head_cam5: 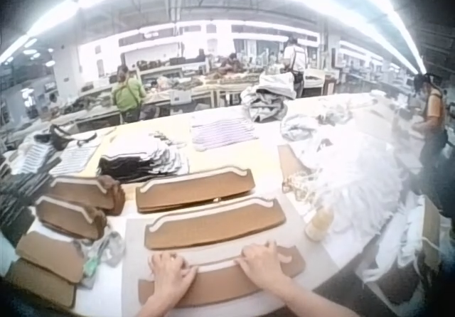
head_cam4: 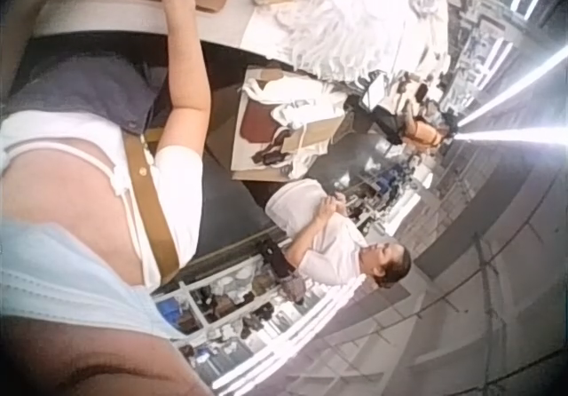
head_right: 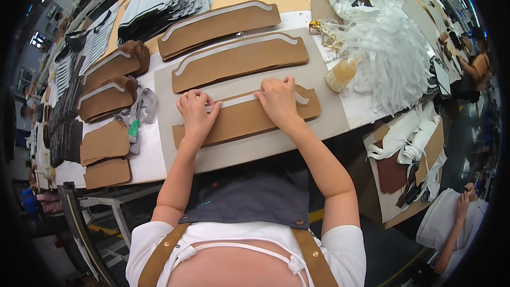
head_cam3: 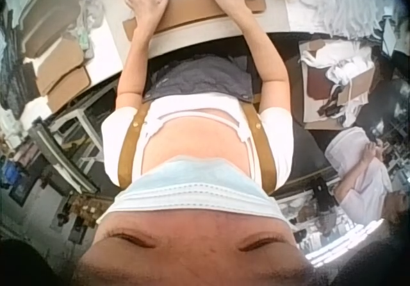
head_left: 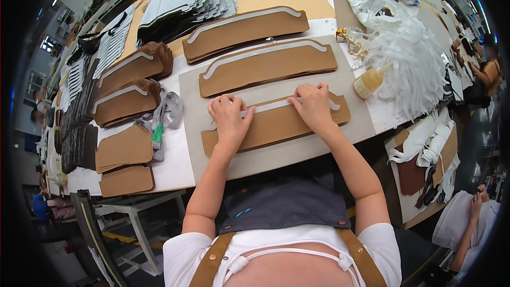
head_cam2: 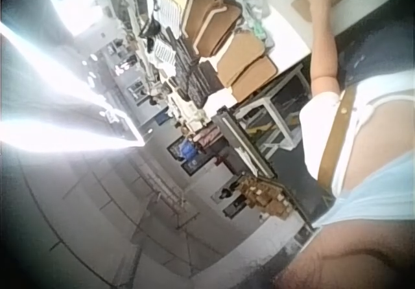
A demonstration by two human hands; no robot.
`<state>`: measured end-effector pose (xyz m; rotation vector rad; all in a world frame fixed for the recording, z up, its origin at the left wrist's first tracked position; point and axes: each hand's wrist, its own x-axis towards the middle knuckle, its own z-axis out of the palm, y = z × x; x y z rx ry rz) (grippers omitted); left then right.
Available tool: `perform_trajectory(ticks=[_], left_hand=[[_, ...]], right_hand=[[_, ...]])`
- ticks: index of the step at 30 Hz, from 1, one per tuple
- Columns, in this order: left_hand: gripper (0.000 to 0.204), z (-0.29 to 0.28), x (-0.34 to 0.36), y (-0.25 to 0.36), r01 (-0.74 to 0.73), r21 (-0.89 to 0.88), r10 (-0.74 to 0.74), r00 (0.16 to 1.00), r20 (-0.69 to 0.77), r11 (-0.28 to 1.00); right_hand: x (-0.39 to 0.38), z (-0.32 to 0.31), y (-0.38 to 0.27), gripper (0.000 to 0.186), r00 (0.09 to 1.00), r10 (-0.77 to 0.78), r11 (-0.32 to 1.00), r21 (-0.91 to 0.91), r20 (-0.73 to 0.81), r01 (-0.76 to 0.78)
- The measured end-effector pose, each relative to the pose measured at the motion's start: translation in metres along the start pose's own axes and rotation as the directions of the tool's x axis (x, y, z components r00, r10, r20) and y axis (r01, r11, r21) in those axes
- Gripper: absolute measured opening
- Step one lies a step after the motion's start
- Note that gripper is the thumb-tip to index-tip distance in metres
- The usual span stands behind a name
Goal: Apply adhesive to leather components and fold the edges to create a hem.
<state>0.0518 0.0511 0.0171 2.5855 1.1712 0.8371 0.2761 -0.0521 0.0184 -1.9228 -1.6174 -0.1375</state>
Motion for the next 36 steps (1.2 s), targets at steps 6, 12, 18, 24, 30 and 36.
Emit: perform_trajectory(ticks=[6, 12, 18, 24, 30, 36], left_hand=[[0.024, 0.001, -0.001, 0.001, -0.008, 0.006, 0.008, 1.0, -0.011, 1.0], [0.02, 0.0, 0.001, 0.008, -0.029, 0.07, 0.03, 1.0, -0.006, 0.997], [0.048, 0.005, 0.005, 0.018, -0.462, 0.106, 0.451, 0.885, 0.117, 0.88], [0.055, 0.007, 0.001, 0.017, -0.456, 0.068, 0.438, 0.88, 0.184, 0.887], [0.061, 0.007, -0.007, 0.02, -0.368, 0.047, 0.352, 0.915, 0.195, 0.929], [0.062, 0.007, -0.008, 0.021, -0.367, 0.042, 0.353, 0.917, 0.188, 0.929]], right_hand=[[-0.002, 0.002, 0.001, 0.021, 1.0, 0.015, 1.0, -0.005, 0.01, -0.015], [-0.003, 0.0, -0.001, 0.021, 0.999, 0.026, 1.0, -0.011, 0.028, -0.026], [-0.005, 0.0, 0.0, 0.025, 1.0, 0.02, 1.0, -0.018, 0.001, -0.02], [-0.01, -0.024, 0.022, 0.033, 0.978, 0.21, 0.978, -0.004, 0.003, -0.21], [-0.019, -0.032, 0.042, 0.035, 0.958, 0.285, 0.957, -0.051, -0.039, -0.287], [-0.024, -0.027, 0.04, 0.034, 0.967, 0.22, 0.971, -0.069, -0.129, -0.23]])
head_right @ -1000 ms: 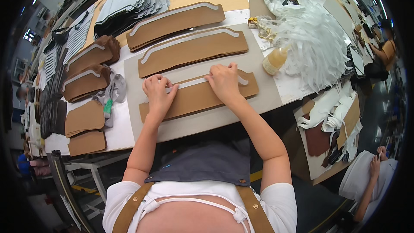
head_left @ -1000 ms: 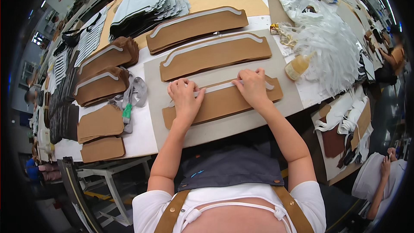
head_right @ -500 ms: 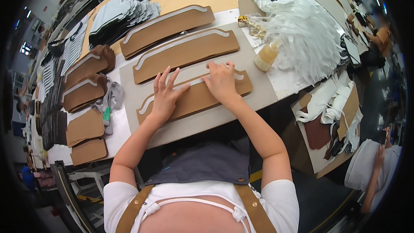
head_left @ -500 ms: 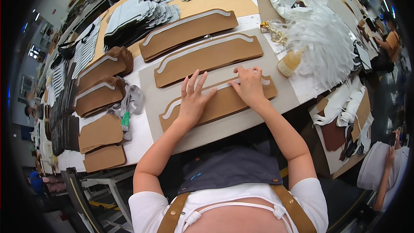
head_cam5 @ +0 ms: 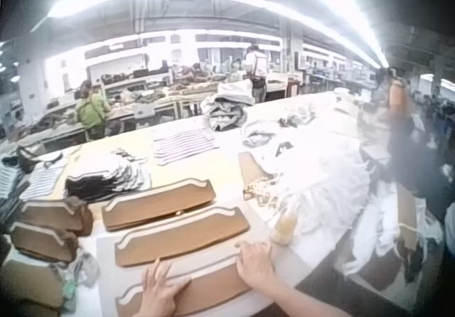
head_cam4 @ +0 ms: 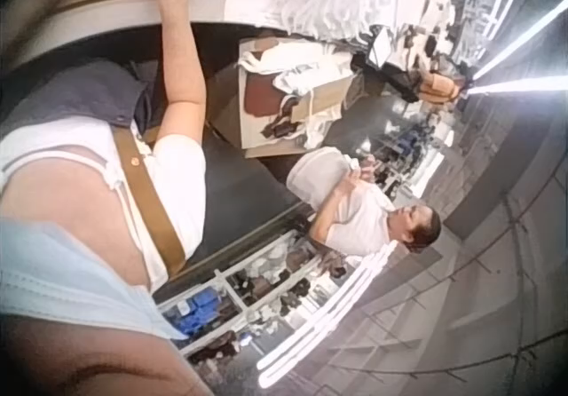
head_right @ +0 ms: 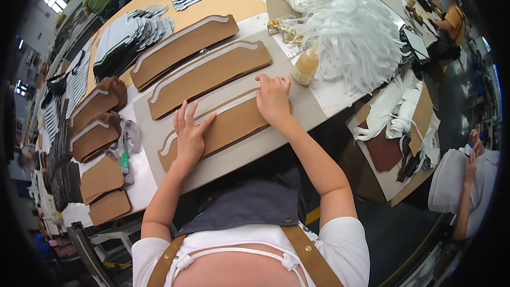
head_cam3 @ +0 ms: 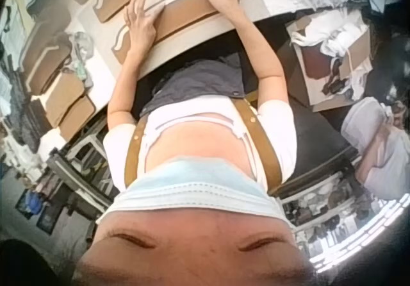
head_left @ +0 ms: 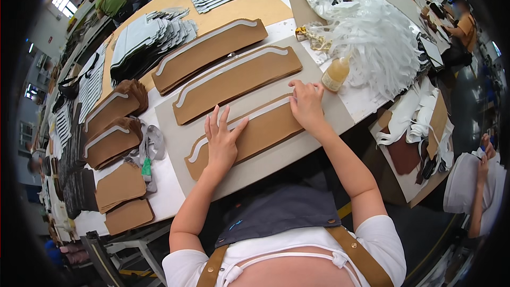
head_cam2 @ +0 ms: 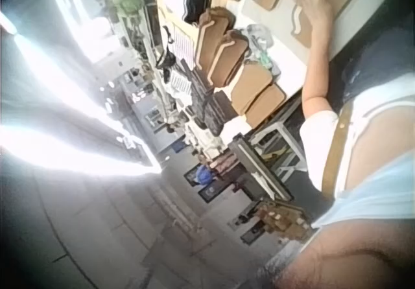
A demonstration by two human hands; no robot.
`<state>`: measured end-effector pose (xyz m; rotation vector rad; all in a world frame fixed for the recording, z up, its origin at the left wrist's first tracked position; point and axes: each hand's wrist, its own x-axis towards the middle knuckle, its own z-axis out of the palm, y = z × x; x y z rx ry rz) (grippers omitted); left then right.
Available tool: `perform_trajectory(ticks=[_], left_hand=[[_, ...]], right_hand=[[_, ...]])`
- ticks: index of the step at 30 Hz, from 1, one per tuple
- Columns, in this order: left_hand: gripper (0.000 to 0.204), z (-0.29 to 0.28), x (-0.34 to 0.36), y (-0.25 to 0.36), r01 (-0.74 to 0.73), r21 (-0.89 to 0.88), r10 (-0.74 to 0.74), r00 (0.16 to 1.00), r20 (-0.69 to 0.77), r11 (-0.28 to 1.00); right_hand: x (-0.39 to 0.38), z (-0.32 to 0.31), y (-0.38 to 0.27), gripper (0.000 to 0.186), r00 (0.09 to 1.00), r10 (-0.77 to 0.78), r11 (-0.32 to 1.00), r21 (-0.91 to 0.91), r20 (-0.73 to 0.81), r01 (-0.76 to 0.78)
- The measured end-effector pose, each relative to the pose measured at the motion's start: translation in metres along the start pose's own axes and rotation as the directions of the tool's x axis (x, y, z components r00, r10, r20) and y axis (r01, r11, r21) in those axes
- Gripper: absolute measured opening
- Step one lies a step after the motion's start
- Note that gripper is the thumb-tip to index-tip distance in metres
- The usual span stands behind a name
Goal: Apply adhesive to leather components and fold the edges to create a hem.
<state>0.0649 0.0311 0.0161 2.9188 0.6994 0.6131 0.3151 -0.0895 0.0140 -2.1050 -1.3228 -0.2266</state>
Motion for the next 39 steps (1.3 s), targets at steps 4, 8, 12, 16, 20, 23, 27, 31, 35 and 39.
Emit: perform_trajectory(ticks=[4, 8, 12, 16, 20, 23, 27, 31, 35, 39], left_hand=[[0.062, 0.002, -0.001, -0.001, 0.0, 0.011, 0.0, 1.0, -0.001, 1.0], [0.063, 0.002, -0.001, -0.001, -0.006, 0.009, 0.006, 1.0, -0.004, 1.0], [0.064, 0.001, -0.001, 0.0, -0.011, 0.022, 0.011, 1.0, -0.001, 1.0], [0.059, -0.003, 0.002, 0.006, -0.005, 0.039, 0.004, 1.0, 0.018, 0.999], [0.052, 0.006, 0.02, 0.027, -0.023, -0.001, 0.023, 1.0, 0.001, 1.0], [0.053, 0.03, 0.043, 0.053, -0.094, -0.165, 0.095, 0.995, -0.002, 0.982], [0.056, 0.048, 0.067, 0.08, -0.226, -0.298, 0.237, 0.972, 0.001, 0.928], [0.055, 0.057, 0.071, 0.09, -0.224, -0.211, 0.224, 0.974, -0.021, 0.952], [0.048, 0.062, 0.075, 0.098, -0.179, -0.178, 0.176, 0.984, -0.032, 0.968], [0.042, 0.068, 0.075, 0.1, -0.134, -0.207, 0.125, 0.991, -0.056, 0.969]], right_hand=[[0.002, 0.001, 0.001, 0.035, 1.0, 0.007, 1.0, -0.008, 0.025, -0.007], [0.002, 0.002, 0.001, 0.037, 0.998, 0.018, 1.0, -0.023, 0.052, -0.017], [0.002, 0.004, 0.003, 0.039, 0.999, 0.007, 0.999, -0.034, 0.044, -0.005], [0.003, 0.001, 0.002, 0.045, 0.996, 0.035, 0.997, -0.071, 0.081, -0.029], [0.004, -0.001, 0.003, 0.056, 0.998, 0.068, 0.991, -0.116, 0.012, -0.066], [0.002, 0.001, 0.005, 0.063, 0.996, 0.061, 0.988, -0.138, -0.062, -0.069], [-0.005, -0.004, 0.008, 0.066, 0.994, 0.086, 0.99, -0.102, -0.072, -0.093], [-0.017, -0.012, 0.016, 0.065, 0.979, 0.198, 0.979, -0.036, -0.052, -0.2], [-0.035, -0.017, 0.024, 0.055, 0.969, 0.144, 0.989, -0.012, -0.199, -0.15], [-0.052, -0.026, 0.027, 0.042, 0.972, 0.112, 0.993, -0.006, -0.208, -0.115]])
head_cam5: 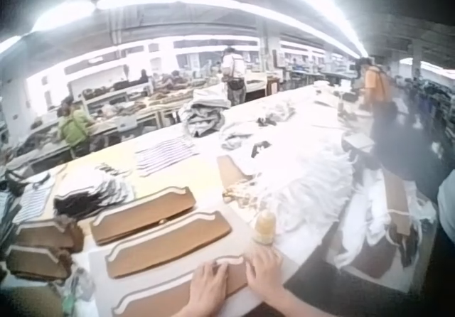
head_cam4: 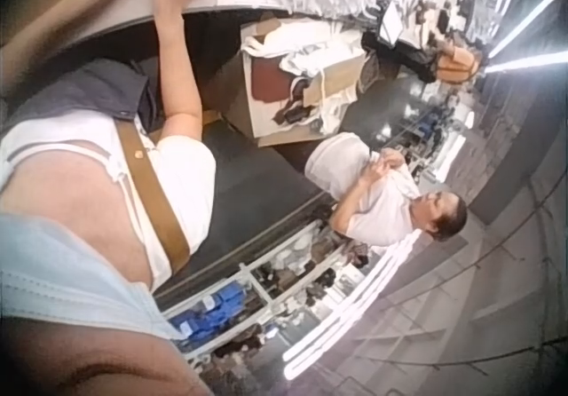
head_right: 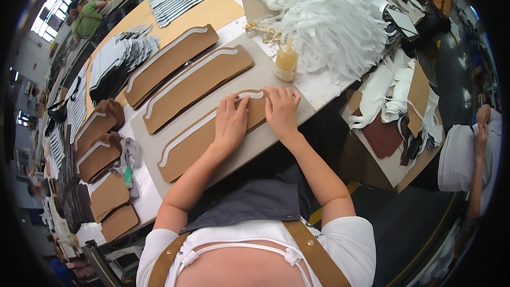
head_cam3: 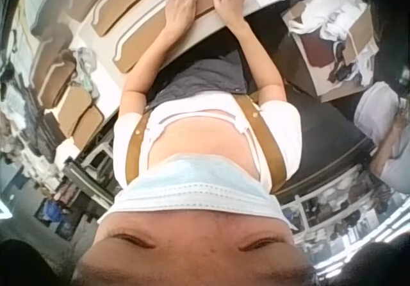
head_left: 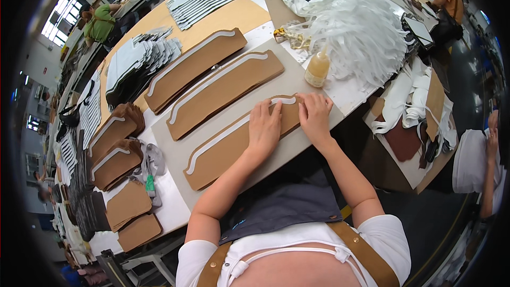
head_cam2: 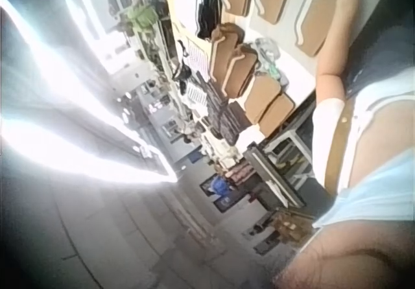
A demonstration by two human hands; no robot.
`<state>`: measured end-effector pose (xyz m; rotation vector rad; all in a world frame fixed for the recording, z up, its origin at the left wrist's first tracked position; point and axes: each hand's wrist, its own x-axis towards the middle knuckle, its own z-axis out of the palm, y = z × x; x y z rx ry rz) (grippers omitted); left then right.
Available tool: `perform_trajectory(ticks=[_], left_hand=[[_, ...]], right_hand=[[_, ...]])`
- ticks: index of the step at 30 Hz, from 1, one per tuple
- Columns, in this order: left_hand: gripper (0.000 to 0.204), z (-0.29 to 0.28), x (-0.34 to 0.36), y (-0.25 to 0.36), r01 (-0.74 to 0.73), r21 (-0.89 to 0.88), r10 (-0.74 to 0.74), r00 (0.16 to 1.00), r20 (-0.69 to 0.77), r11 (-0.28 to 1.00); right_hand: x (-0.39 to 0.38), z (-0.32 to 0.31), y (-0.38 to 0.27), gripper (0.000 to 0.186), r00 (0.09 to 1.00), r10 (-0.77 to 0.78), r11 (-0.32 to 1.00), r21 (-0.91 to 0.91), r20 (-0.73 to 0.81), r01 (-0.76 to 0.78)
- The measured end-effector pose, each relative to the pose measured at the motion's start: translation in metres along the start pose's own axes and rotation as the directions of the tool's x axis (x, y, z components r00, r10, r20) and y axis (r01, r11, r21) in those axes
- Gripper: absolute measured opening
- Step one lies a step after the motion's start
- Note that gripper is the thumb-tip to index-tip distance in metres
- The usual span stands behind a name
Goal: Apply adhesive to leather components and fold the edges to create a hem.
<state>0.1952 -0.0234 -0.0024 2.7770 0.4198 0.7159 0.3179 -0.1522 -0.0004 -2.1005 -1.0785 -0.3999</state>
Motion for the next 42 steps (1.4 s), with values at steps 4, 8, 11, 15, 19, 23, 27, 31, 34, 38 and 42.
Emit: perform_trajectory(ticks=[4, 8, 11, 15, 19, 23, 27, 31, 34, 38, 42], left_hand=[[0.042, -0.001, 0.002, 0.0, -0.033, 0.039, 0.033, 0.999, -0.014, 0.999], [0.043, -0.001, 0.003, 0.002, -0.099, 0.031, 0.098, 0.995, 0.008, 0.995], [0.045, -0.002, 0.003, 0.003, -0.108, 0.033, 0.107, 0.994, 0.019, 0.994], [0.048, -0.003, 0.003, 0.006, -0.1, 0.001, 0.099, 0.993, 0.056, 0.995], [0.05, 0.0, 0.003, 0.006, -0.113, -0.027, 0.115, 0.99, 0.086, 0.993], [0.053, 0.0, 0.003, 0.005, -0.121, 0.004, 0.12, 0.986, 0.112, 0.993], [0.054, -0.001, 0.001, 0.006, -0.105, 0.017, 0.102, 0.986, 0.131, 0.994], [0.065, -0.007, -0.009, 0.002, -0.093, -0.067, 0.103, 0.983, 0.154, 0.993], [0.068, -0.027, -0.038, -0.003, 0.025, -0.044, -0.018, 0.987, 0.163, 0.999], [0.06, -0.071, -0.089, -0.027, 0.189, 0.052, -0.194, 0.976, 0.098, 0.981], [0.039, -0.127, -0.133, -0.06, 0.457, 0.122, -0.435, 0.885, -0.169, 0.881]], right_hand=[[-0.004, -0.001, -0.002, 0.027, 0.997, -0.072, 0.996, -0.044, -0.017, 0.071], [-0.006, 0.0, 0.001, 0.026, 0.996, -0.085, 0.995, -0.054, -0.014, 0.084], [-0.007, 0.001, 0.001, 0.027, 0.996, -0.083, 0.995, -0.06, -0.021, 0.081], [-0.009, 0.001, 0.0, 0.027, 0.996, -0.083, 0.994, -0.077, -0.015, 0.082], [-0.008, -0.001, -0.001, 0.028, 0.997, -0.077, 0.992, -0.098, -0.007, 0.076], [-0.008, 0.0, -0.001, 0.031, 0.998, -0.055, 0.996, -0.068, -0.033, 0.053], [-0.01, 0.001, -0.001, 0.031, 0.997, -0.076, 0.995, -0.065, 0.027, 0.078], [-0.012, 0.003, 0.0, 0.028, 0.998, -0.048, 0.996, -0.067, 0.041, 0.051], [-0.013, 0.001, -0.002, 0.029, 0.999, -0.021, 0.999, -0.043, 0.025, 0.023], [-0.015, 0.001, 0.003, 0.031, 0.997, 0.0, 1.0, -0.004, -0.071, -0.001], [-0.014, -0.001, -0.021, 0.032, 0.998, -0.016, 0.987, 0.157, -0.061, 0.026]])
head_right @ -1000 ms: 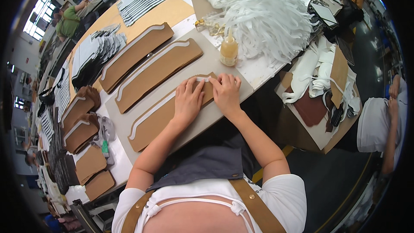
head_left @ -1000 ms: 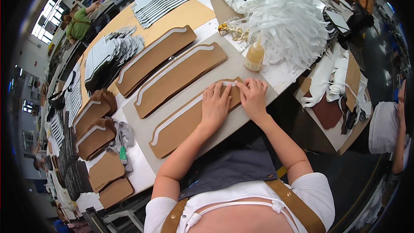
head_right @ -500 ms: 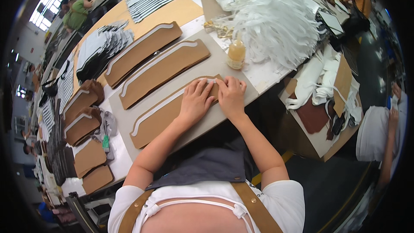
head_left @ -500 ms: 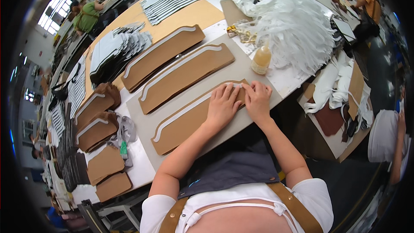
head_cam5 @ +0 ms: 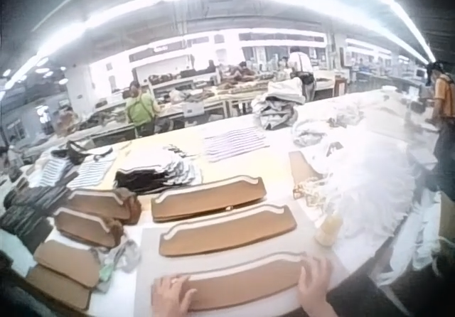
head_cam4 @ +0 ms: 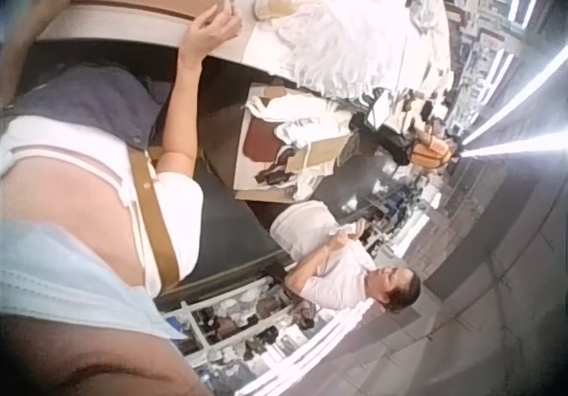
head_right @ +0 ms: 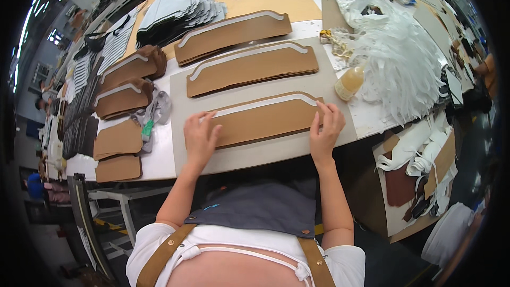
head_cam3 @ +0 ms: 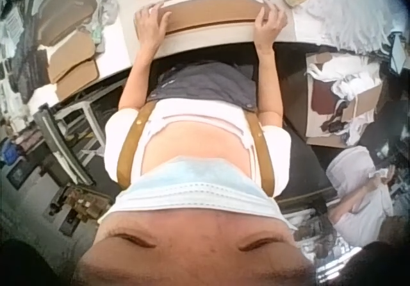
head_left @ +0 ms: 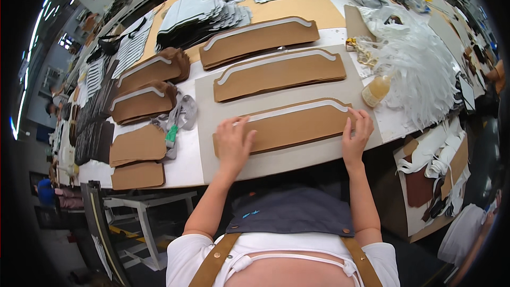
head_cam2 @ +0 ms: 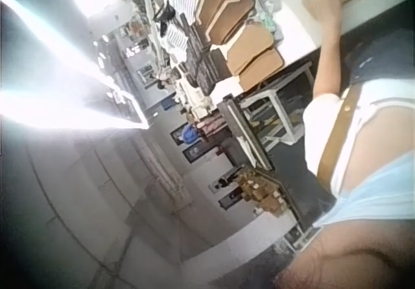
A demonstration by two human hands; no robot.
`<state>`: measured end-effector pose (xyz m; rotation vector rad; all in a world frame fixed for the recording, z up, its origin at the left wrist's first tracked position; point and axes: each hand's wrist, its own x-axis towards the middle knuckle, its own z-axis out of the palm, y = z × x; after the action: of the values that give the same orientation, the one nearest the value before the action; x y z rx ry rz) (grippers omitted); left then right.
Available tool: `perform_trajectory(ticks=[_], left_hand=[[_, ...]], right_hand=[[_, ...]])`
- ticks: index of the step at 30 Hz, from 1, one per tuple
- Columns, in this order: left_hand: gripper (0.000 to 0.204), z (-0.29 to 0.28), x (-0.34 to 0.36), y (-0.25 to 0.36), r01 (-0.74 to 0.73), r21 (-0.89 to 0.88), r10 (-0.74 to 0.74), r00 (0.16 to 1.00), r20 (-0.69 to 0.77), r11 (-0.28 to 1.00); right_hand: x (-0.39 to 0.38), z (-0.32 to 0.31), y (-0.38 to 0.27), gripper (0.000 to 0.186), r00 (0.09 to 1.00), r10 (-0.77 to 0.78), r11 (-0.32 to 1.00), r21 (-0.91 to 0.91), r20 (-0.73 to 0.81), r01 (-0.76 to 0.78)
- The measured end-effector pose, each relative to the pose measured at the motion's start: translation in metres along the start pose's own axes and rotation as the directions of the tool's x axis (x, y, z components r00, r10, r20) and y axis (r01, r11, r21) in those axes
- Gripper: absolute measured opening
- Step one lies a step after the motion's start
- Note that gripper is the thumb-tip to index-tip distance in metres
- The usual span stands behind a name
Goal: Apply adhesive to leather components and fold the edges to create a hem.
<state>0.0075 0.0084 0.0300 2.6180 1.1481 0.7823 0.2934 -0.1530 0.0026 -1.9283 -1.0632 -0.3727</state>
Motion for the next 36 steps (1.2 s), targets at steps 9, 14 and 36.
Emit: perform_trajectory(ticks=[9, 14, 36], left_hand=[[0.027, -0.027, -0.017, -0.042, 0.145, 0.064, -0.134, 0.98, -0.148, 0.987], [0.028, -0.023, -0.028, -0.034, 0.116, -0.034, -0.119, 0.986, -0.114, 0.993], [0.038, -0.025, -0.073, -0.062, 0.231, -0.009, -0.228, 0.955, -0.19, 0.973]], right_hand=[[0.0, 0.065, -0.106, 0.036, 0.769, -0.45, 0.87, 0.417, 0.455, 0.262], [-0.007, 0.09, -0.123, 0.042, 0.633, -0.591, 0.803, 0.436, 0.501, 0.405], [-0.017, 0.116, -0.156, 0.051, 0.52, -0.663, 0.749, 0.484, 0.538, 0.453]])
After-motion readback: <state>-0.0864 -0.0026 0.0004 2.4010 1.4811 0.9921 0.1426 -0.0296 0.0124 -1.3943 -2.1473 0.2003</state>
